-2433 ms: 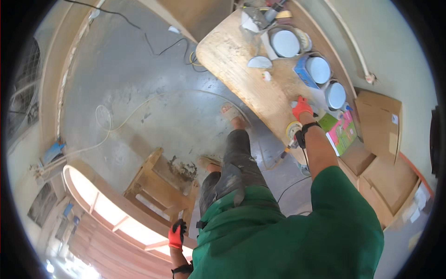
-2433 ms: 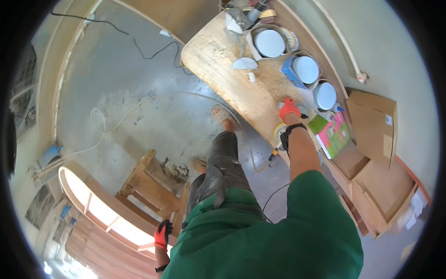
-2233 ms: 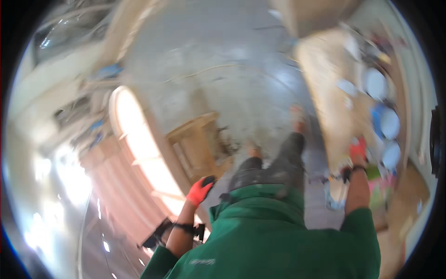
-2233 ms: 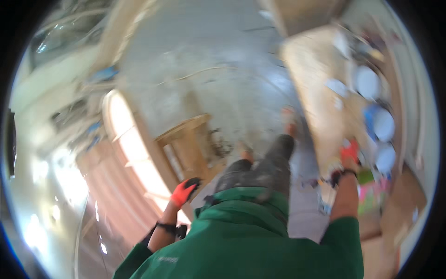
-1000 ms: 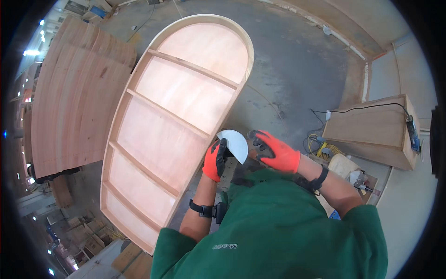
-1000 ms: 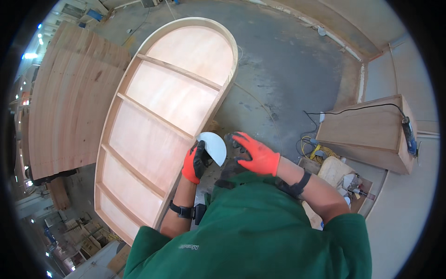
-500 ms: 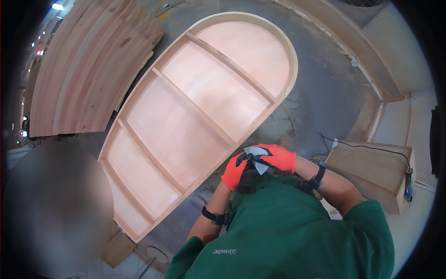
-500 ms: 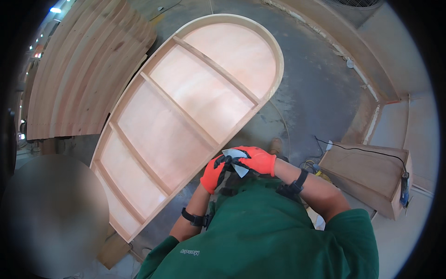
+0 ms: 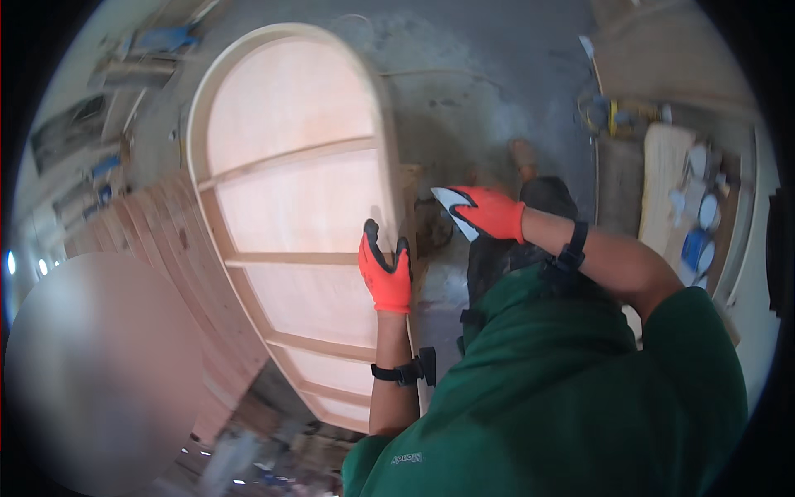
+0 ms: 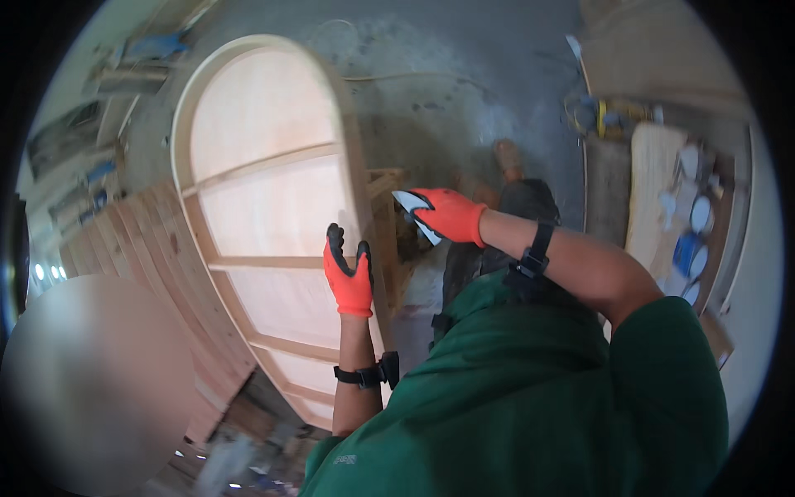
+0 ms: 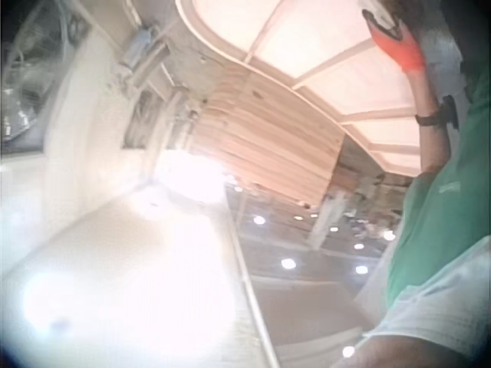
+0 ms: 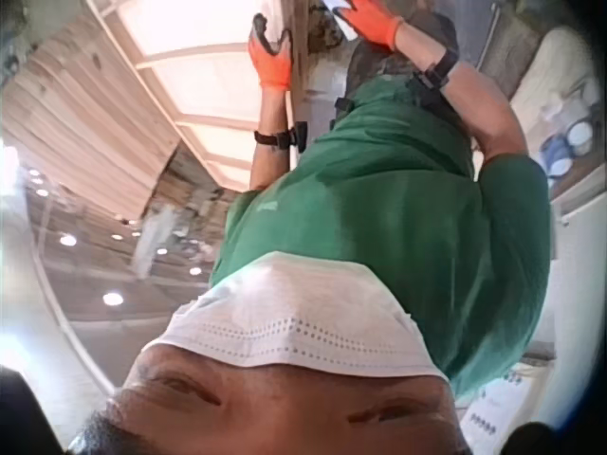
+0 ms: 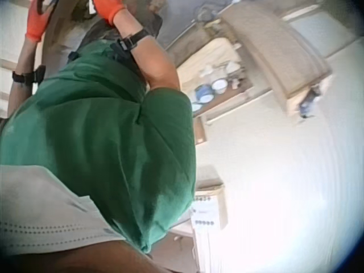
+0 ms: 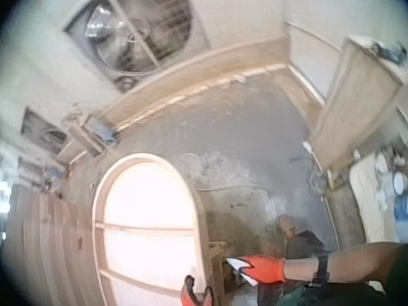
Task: Sanding the surfaces and edges of a large wooden frame structure using sandpaper and a power sander.
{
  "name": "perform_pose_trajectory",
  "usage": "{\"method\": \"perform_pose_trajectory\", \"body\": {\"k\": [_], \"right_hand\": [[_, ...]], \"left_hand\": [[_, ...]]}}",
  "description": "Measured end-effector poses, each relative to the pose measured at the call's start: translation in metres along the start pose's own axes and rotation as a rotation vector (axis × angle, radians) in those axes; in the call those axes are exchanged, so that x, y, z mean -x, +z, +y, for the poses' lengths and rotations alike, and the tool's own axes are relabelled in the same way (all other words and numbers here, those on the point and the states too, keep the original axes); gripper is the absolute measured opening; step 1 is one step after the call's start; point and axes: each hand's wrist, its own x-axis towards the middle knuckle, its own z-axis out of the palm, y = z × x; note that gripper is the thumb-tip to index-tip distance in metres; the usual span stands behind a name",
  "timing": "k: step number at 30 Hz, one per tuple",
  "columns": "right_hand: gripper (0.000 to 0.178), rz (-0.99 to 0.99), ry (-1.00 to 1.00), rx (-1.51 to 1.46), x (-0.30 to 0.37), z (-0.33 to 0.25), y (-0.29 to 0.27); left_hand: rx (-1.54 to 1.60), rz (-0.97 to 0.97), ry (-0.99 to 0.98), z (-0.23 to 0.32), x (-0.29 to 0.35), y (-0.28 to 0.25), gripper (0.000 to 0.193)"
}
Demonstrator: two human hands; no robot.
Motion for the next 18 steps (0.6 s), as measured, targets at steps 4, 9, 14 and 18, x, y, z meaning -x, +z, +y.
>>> {"method": "perform_pose_trajectory", "body": {"k": [4,9,14,18], "right_hand": [[0.047,0.034,0.017,-0.19,-0.003,0.04,-0.012],[0.055,0.182,0.057,-0.136,0.002,0.099,-0.007],[0.063,0.125,0.138,-0.117,0.005,0.139,-0.003],[0.068,0.054,0.105,-0.046,0.007,0.122,-0.005]], "left_hand": [[-0.01,-0.094,-0.241,-0.016,-0.015,0.027,0.059],[-0.084,-0.062,-0.251,-0.042,-0.02,0.032,0.043],[-0.022,-0.024,-0.248,-0.042,-0.016,0.036,0.042],[0.011,0.021,-0.249,-0.055,-0.012,0.028,0.043]]}}
